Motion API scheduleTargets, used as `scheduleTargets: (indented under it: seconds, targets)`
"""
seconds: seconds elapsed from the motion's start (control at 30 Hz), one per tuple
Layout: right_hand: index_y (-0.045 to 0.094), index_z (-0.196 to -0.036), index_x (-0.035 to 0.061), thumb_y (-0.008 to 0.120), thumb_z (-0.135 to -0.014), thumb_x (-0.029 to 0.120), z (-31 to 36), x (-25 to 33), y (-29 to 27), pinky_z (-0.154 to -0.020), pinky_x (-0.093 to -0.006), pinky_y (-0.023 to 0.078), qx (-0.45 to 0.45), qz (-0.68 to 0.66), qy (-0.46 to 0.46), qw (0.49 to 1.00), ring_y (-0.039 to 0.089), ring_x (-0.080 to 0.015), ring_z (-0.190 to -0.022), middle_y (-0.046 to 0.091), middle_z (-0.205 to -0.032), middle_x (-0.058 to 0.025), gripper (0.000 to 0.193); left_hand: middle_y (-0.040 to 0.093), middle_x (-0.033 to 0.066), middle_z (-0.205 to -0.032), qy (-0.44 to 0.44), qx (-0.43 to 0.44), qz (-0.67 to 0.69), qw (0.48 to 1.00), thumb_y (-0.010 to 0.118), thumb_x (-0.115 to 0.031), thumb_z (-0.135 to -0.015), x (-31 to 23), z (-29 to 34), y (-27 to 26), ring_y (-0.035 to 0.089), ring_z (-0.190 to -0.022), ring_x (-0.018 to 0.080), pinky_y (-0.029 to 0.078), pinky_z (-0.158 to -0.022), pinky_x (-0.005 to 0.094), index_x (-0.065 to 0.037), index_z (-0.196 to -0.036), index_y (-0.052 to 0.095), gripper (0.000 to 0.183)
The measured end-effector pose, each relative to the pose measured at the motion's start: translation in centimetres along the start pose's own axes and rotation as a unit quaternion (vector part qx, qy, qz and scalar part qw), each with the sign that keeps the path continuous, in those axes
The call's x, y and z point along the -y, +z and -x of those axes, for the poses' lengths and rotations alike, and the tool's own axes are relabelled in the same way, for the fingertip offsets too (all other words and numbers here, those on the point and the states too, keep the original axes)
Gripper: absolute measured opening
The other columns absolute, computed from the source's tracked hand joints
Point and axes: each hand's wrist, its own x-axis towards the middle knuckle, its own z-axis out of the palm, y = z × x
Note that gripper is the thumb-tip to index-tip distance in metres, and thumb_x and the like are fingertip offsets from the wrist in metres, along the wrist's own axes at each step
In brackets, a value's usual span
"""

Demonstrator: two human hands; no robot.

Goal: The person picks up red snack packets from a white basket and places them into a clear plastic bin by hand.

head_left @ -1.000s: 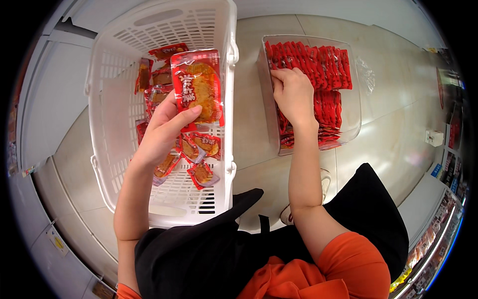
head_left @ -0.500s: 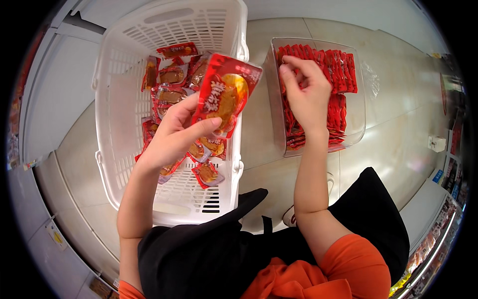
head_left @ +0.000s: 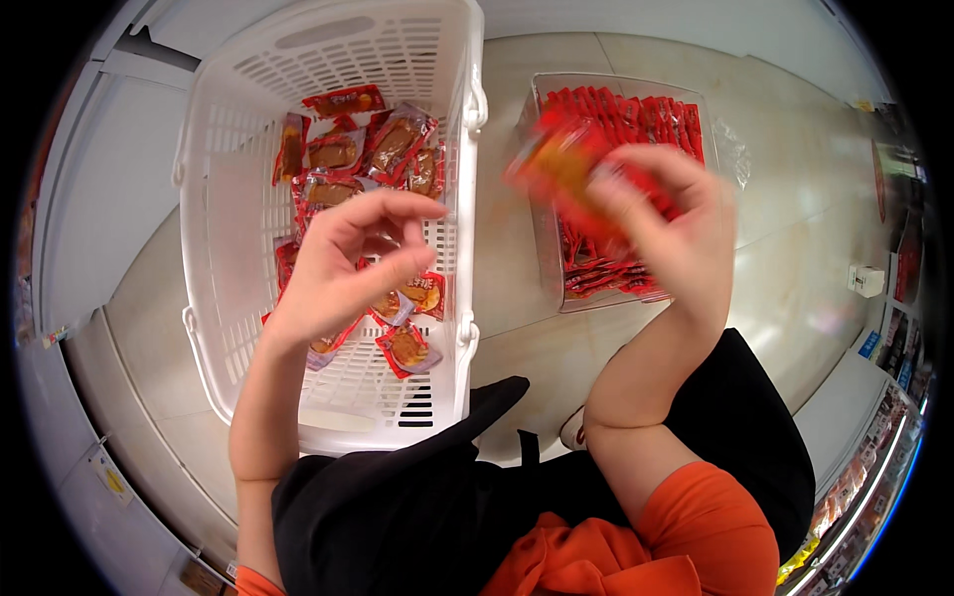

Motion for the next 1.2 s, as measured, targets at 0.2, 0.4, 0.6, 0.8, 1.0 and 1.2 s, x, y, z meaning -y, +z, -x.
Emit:
scheduleTargets:
  seconds: [0.2, 0.4, 0.6, 0.8, 1.0, 1.2]
  targets:
    - [0.07, -0.084, 0.0001, 0.067, -0.077, 0.019, -2.4, -4.5, -1.0, -0.061, -0.0316, 0.049, -0.126, 0.195, 0.101, 0.968, 0.062, -0.0201, -0.057, 0.066, -0.069, -0.0135, 0.02, 0.053, -0.0047, -0.084, -0.057, -0.084, -0.06, 0.993, 0.055, -0.006, -0.089, 2.1, -0.8, -1.3, 0.047, -0.078, 0.0023, 0.041, -0.071, 0.0189, 0.0, -0.106, 0.06, 0.019]
    - [0.07, -0.083, 0.0018, 0.067, -0.077, 0.016, -2.5, -7.6, 1.8, -0.062, -0.0351, 0.05, -0.157, 0.261, 0.105, 0.947, 0.063, -0.0275, -0.06, 0.065, -0.067, -0.0135, 0.016, 0.053, -0.0044, -0.085, -0.059, -0.06, -0.043, 0.995, 0.054, -0.008, -0.09, 2.3, -1.0, -1.0, 0.047, -0.078, 0.0026, 0.042, -0.072, 0.0196, -0.001, -0.107, 0.059, 0.019]
    - [0.068, -0.082, -0.0021, 0.068, -0.079, 0.012, -3.3, -10.2, 4.5, -0.061, -0.0346, 0.05, -0.159, 0.24, 0.056, 0.956, 0.063, -0.0285, -0.06, 0.065, -0.07, -0.0173, 0.014, 0.053, -0.0041, -0.085, -0.06, -0.057, -0.045, 0.996, 0.054, -0.008, -0.09, 2.3, -1.0, -1.1, 0.048, -0.078, 0.0028, 0.042, -0.072, 0.0197, -0.001, -0.108, 0.059, 0.02]
    - [0.068, -0.083, -0.0024, 0.066, -0.078, 0.008, -2.8, -11.0, 5.8, -0.06, -0.0341, 0.05, -0.23, 0.195, -0.023, 0.953, 0.063, -0.0298, -0.062, 0.065, -0.07, -0.0175, 0.012, 0.054, -0.0029, -0.086, -0.047, -0.055, -0.048, 0.996, 0.052, -0.011, -0.092, 2.7, -0.9, -1.4, 0.048, -0.077, 0.0035, 0.042, -0.072, 0.0207, -0.002, -0.109, 0.058, 0.02]
    - [0.069, -0.085, -0.0002, 0.062, -0.08, 0.011, -4.5, -12.0, 5.2, -0.065, -0.0381, 0.051, -0.158, 0.336, -0.048, 0.927, 0.064, -0.0333, -0.068, 0.066, -0.078, -0.0177, 0.014, 0.053, -0.0039, -0.087, -0.06, -0.043, -0.056, 0.996, 0.053, -0.01, -0.091, 2.7, -1.0, -1.3, 0.048, -0.078, 0.0034, 0.041, -0.073, 0.0209, -0.002, -0.108, 0.057, 0.019]
    - [0.071, -0.082, 0.0055, 0.061, -0.078, 0.011, -5.0, -11.6, 4.6, -0.066, -0.0378, 0.051, -0.184, 0.321, -0.072, 0.926, 0.064, -0.0319, -0.071, 0.067, -0.082, -0.0105, 0.011, 0.055, -0.0015, -0.087, -0.079, -0.051, -0.119, 0.988, 0.055, -0.012, -0.09, 3.0, -0.9, -1.4, 0.049, -0.078, 0.0057, 0.043, -0.074, 0.0224, 0.0, -0.108, 0.058, 0.022]
